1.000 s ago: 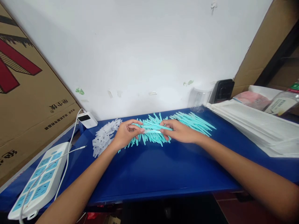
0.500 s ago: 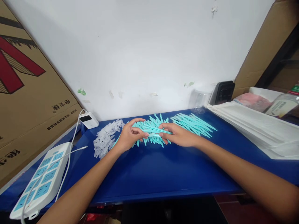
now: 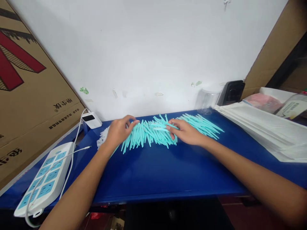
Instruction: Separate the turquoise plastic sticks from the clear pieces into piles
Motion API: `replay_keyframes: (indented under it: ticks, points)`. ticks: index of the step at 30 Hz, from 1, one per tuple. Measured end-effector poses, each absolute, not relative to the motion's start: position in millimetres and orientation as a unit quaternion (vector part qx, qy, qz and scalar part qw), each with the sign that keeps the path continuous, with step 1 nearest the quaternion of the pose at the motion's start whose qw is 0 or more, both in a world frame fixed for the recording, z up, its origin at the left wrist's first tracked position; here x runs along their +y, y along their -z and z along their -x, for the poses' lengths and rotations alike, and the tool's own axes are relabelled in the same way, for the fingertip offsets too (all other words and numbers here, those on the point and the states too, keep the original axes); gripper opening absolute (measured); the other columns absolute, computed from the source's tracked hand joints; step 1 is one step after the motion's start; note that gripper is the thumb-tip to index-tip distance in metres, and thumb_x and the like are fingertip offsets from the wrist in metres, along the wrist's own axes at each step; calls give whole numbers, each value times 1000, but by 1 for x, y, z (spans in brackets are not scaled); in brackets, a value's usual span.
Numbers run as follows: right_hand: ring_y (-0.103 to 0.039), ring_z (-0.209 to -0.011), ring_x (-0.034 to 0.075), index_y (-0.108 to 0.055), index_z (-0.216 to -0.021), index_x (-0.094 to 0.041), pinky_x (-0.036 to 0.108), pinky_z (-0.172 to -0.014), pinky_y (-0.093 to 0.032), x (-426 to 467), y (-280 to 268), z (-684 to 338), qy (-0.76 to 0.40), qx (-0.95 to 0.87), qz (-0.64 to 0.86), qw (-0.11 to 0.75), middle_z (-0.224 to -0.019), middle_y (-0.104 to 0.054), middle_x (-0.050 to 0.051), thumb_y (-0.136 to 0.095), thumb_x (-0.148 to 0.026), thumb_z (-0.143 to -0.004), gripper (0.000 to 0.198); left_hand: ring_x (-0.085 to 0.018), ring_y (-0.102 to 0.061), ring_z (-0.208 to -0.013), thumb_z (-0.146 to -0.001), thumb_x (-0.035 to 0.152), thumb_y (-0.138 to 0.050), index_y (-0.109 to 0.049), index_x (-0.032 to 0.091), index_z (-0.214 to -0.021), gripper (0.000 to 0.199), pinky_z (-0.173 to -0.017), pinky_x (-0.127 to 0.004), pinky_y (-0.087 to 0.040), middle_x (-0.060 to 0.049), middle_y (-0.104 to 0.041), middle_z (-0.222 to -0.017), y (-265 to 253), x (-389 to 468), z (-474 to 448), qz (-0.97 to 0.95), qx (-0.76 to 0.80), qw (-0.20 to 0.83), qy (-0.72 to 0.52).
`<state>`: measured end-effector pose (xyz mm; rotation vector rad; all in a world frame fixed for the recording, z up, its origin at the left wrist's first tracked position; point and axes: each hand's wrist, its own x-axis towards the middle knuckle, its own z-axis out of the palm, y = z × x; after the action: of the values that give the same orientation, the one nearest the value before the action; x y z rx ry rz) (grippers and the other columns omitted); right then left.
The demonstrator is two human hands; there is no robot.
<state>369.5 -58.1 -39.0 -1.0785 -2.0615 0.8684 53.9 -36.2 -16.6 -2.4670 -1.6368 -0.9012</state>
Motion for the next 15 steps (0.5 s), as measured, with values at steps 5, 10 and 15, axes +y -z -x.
replay_keyframes:
  ticks: [5,10,15]
  points:
    - [-56,-66,18,-51,-75,-23,31,-70,-41,-51,36,-381,-246,-794,444,335,-72,-68,1,-44,-45,-107,40,-25,-63,-63,-86,57,-66,-67,21,-65,41,-57,-32,-35,-8,-69,-67,2,-13,14,746,-665,45,14]
    - [-58,-65,18,-50,-77,-23,31,-68,-40,-47,40,-383,-221,-802,451,323,-70,-67,1,-42,-44,-108,38,-25,-68,-72,-66,58,-79,-75,24,-76,37,-59,-30,-40,-6,-74,-79,8,-3,40,723,-685,-70,-55]
    - [-56,-60,17,-49,-79,-23,30,-65,-40,-48,42,-380,-234,-807,445,310,-69,-68,0,-41,-45,-108,38,-27,-69,-76,-61,61,-79,-77,23,-81,43,-60,-30,-42,-8,-75,-85,18,0,44,716,-684,-110,-88]
